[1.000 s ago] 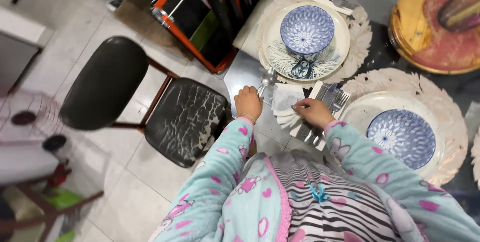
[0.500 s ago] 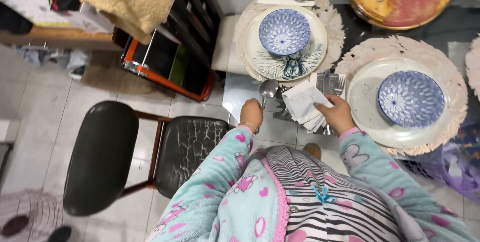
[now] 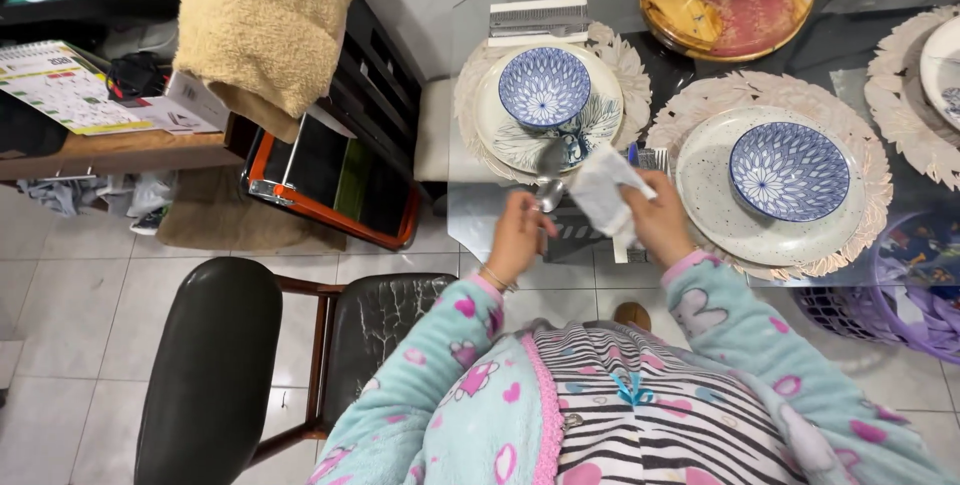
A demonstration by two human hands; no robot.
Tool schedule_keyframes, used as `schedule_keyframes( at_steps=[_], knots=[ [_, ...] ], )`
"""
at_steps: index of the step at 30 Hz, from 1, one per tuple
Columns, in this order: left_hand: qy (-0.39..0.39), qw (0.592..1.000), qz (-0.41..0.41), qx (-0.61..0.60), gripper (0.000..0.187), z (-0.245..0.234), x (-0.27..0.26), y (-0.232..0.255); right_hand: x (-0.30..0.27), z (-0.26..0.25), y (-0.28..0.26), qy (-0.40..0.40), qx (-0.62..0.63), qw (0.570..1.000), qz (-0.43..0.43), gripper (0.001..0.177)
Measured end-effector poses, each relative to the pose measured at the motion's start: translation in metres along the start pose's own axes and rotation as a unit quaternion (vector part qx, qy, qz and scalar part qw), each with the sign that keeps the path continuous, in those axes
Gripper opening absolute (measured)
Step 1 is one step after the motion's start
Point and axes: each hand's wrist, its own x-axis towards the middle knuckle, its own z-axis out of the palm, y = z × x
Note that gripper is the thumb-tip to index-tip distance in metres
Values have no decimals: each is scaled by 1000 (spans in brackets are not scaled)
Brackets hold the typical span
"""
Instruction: The person wipes several metal spoons with a white cloth and places them on a dining table set with plates and bowls. The person also briefly moves to a side counter to pick up additional spoons before returning to the table to continue wiping and arranging them.
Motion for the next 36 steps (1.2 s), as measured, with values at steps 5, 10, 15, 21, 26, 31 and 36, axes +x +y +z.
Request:
schedule_keyframes(
  at_steps=[5,10,15,21,26,31,36],
  knots=[
    [-10,990,53,-129,7,21,-12,35,-21,41,-57,-102,366,925,6,54],
    [7,982,86,-170,15,25,-17,41,5,41,-31,-171,350,921,-7,27],
    [-16,998,64,-17,12,19,-20,37,20,30,-23,-60,183,978,-79,10],
    [-19,946,109,305,19,-42,-34,96,25,-15,-37,-96,-139,971,-169,24],
    [49,813,342,469,8,-46,-36,114,16,-15,-78,-133,-531,748,-375,12],
    [57,776,383,498,6,-38,-36,119,11,-13,-79,-126,-563,614,-538,3],
    [13,937,265,229,19,-35,-32,107,11,-38,-108,-123,-235,845,-465,10]
  ],
)
